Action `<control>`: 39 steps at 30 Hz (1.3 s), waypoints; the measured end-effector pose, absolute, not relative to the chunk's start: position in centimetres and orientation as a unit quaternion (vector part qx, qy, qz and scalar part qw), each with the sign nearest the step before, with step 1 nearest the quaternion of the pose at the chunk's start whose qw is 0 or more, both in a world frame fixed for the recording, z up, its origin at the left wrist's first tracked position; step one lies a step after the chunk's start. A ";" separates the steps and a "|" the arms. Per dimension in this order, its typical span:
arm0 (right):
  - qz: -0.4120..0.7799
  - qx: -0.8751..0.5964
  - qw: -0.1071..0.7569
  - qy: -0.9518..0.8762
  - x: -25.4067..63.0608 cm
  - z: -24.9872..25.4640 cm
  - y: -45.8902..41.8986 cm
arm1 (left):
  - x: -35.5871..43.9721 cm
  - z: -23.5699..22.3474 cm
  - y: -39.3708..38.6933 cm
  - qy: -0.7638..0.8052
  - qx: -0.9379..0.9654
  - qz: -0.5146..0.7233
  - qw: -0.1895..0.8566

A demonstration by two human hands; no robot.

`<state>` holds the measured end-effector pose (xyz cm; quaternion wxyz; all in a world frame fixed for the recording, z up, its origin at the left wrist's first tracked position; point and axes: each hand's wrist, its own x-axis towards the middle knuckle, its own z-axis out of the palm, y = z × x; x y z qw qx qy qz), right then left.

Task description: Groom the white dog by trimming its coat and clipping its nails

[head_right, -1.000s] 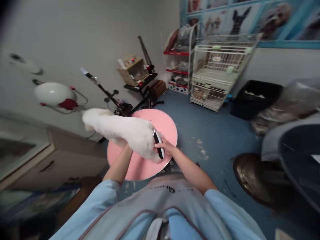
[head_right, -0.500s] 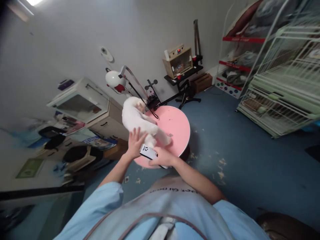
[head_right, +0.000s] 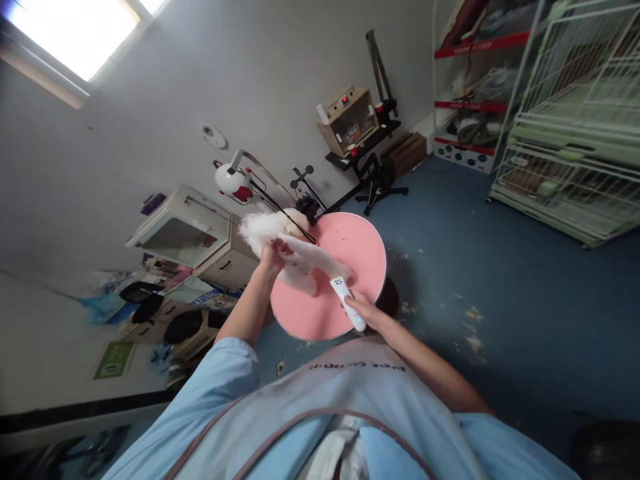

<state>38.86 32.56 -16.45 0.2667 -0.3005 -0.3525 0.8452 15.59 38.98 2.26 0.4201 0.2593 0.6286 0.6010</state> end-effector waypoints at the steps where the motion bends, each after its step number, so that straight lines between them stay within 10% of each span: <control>1: 0.840 -0.287 0.265 -0.377 38.0 -16.4 32.6 | 15.6 2.6 39.3 0.623 0.239 0.608 0.430; 39: 0.740 -0.177 0.313 -0.569 25.0 -12.0 38.7 | 13.4 4.6 37.8 0.516 0.128 0.635 0.560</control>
